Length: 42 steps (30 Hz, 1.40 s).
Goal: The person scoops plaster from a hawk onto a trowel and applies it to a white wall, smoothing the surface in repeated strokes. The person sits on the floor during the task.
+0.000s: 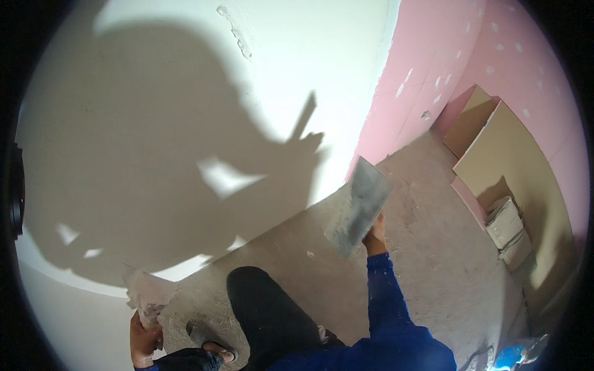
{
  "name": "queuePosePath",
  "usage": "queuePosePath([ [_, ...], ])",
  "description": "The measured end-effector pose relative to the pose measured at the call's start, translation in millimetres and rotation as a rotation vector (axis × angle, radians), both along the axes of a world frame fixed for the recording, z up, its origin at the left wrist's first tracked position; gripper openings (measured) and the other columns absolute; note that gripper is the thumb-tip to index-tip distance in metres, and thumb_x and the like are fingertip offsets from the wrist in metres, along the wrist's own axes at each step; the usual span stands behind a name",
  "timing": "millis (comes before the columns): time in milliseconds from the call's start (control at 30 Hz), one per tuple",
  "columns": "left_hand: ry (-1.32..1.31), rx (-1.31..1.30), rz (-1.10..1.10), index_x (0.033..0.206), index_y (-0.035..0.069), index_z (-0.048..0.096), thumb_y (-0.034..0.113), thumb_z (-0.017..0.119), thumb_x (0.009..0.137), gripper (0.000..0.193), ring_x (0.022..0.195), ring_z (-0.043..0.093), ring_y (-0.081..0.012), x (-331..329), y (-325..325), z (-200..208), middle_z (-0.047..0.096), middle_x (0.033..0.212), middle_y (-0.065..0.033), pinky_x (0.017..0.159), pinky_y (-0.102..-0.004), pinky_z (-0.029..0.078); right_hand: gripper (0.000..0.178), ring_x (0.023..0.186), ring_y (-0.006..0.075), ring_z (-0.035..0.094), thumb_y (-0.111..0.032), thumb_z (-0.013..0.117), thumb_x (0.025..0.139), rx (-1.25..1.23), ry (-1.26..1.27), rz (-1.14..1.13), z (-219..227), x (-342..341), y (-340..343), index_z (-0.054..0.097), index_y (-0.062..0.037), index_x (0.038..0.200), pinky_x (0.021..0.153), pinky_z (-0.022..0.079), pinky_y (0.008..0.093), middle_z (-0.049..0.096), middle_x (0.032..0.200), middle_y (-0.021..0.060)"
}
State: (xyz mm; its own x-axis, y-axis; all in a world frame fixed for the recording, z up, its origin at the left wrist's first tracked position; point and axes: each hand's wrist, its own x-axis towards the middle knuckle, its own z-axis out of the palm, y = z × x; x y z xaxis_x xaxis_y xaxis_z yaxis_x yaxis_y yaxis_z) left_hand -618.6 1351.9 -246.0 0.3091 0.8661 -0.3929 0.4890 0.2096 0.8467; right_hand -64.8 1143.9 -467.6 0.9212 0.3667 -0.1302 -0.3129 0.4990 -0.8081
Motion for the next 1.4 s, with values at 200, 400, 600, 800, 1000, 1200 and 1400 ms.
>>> queuePosePath([
  [200, 0.009, -0.083, -0.023, 0.121, -0.006, 0.052, 0.003, 0.068, 0.075, 0.049, 0.047, 0.053, -0.0138, -11.4, -6.9, 5.0, 0.056, 0.068, -0.0049, 0.039, -0.0270, 0.043, 0.048, 0.103, 0.0249, 0.067, -0.031, 0.065, 0.096, 0.350, 0.226, 0.210, -72.3, -27.9, -58.3, 0.057, 0.0005, 0.131, 0.087, 0.057, 0.0400, 0.067, 0.119, 0.0153],
  [400, -0.081, -0.019, -0.013, 0.120, -0.005, 0.053, 0.010, 0.073, 0.072, 0.055, 0.042, 0.052, -0.0111, -14.9, 2.0, -31.1, 0.056, 0.062, -0.0027, 0.035, -0.0260, 0.039, 0.052, 0.105, 0.0268, 0.067, -0.035, 0.065, 0.096, 0.406, 0.133, 0.353, -24.0, -21.3, -15.6, 0.055, 0.0000, 0.133, 0.090, 0.057, 0.0425, 0.066, 0.123, 0.0158],
  [600, -0.196, -0.139, -0.018, 0.119, -0.005, 0.051, 0.004, 0.067, 0.078, 0.046, 0.044, 0.050, -0.0137, -20.4, 14.1, -78.4, 0.055, 0.067, -0.0048, 0.038, -0.0269, 0.041, 0.056, 0.113, 0.0301, 0.065, -0.043, 0.063, 0.098, 0.300, 0.199, 0.247, -6.1, -29.6, 82.2, 0.053, -0.0040, 0.137, 0.094, 0.057, 0.0457, 0.063, 0.130, 0.0163],
  [800, -0.311, -0.195, -0.107, 0.116, -0.004, 0.055, 0.008, 0.069, 0.078, 0.042, 0.044, 0.050, -0.0128, -20.2, 35.2, -118.0, 0.054, 0.063, -0.0041, 0.039, -0.0256, 0.041, 0.040, 0.074, 0.0191, 0.057, -0.046, 0.063, 0.097, 0.187, 0.248, -0.060, -17.9, -31.9, 185.2, 0.062, -0.0087, 0.112, 0.068, 0.051, 0.0360, 0.055, 0.084, 0.0042],
  [1000, -0.264, -0.226, -0.173, 0.115, -0.004, 0.056, 0.009, 0.069, 0.077, 0.043, 0.046, 0.051, -0.0126, -22.1, 55.5, -132.6, 0.056, 0.064, -0.0040, 0.039, -0.0260, 0.041, 0.032, 0.056, 0.0100, 0.041, -0.042, 0.066, 0.095, 0.113, 0.298, -0.106, -9.9, -34.2, 220.1, 0.060, -0.0101, 0.098, 0.051, 0.040, 0.0267, 0.039, 0.070, -0.0026],
  [1200, -0.314, -0.233, -0.248, 0.116, -0.004, 0.056, 0.009, 0.068, 0.078, 0.042, 0.046, 0.051, -0.0125, -22.7, 64.6, -141.8, 0.056, 0.065, -0.0038, 0.040, -0.0267, 0.041, 0.028, 0.053, 0.0079, 0.042, -0.038, 0.067, 0.094, 0.082, 0.214, -0.067, 19.8, -44.9, 223.2, 0.062, -0.0105, 0.096, 0.046, 0.041, 0.0241, 0.042, 0.070, -0.0023],
  [1400, -0.332, -0.299, -0.261, 0.115, -0.003, 0.057, 0.007, 0.067, 0.079, 0.039, 0.047, 0.052, -0.0127, -25.5, 68.4, -142.1, 0.056, 0.065, -0.0040, 0.040, -0.0265, 0.041, 0.027, 0.052, 0.0078, 0.044, -0.032, 0.067, 0.095, 0.096, 0.137, -0.122, 122.7, -11.8, 213.3, 0.064, -0.0064, 0.103, 0.046, 0.044, 0.0238, 0.051, 0.074, 0.0010],
])
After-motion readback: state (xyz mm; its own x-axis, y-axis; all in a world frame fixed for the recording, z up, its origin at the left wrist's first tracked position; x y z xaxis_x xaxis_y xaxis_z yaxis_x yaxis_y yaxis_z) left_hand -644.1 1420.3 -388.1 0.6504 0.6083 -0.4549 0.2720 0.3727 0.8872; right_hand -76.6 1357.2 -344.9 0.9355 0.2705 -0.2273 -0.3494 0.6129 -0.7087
